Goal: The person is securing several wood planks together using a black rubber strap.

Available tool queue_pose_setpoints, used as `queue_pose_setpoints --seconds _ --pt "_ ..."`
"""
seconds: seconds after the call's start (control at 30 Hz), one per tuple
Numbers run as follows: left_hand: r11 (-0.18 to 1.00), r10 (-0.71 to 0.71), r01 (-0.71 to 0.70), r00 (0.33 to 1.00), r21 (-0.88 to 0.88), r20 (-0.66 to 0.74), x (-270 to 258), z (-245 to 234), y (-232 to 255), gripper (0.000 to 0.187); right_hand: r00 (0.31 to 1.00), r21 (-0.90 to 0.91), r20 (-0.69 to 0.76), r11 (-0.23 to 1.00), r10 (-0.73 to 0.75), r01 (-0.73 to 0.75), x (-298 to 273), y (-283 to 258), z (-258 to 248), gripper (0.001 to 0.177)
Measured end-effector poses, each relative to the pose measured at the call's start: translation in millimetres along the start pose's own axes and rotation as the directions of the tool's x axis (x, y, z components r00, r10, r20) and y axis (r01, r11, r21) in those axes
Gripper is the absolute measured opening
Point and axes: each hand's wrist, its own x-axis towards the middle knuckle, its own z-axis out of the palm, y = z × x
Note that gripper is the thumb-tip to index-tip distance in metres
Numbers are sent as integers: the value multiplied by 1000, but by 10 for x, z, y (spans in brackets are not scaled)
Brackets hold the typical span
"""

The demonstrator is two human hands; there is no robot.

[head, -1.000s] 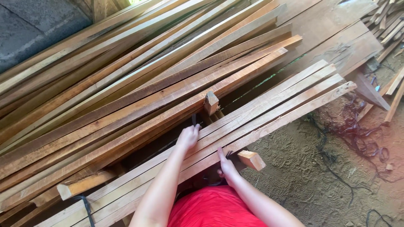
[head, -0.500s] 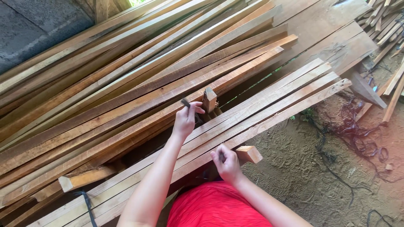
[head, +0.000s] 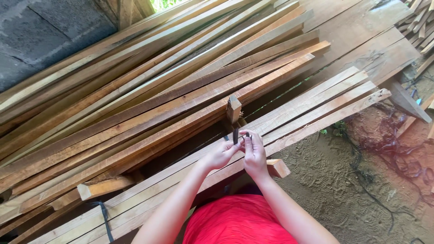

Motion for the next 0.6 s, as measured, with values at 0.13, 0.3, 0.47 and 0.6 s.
queue_pose_setpoints --seconds 0.13,0.3,0.47,0.6 --pt "997 24 -27 999 -79 -39 -18 89 57 36 997 5 26 997 -76 76 66 374 -31 27" --pt "997 75 -72 978 24 -194 11 -52 71 42 993 -86 40 990 -108 111 -281 180 -5 33" --pt "995 -23 46 972 92 -234 71 -151 195 43 997 -335 30 941 66 -52 -534 922 -276 25" --pt "960 -171 231 931 156 -322 61 -240 172 42 994 -313 48 946 102 -82 -642 791 -309 23"
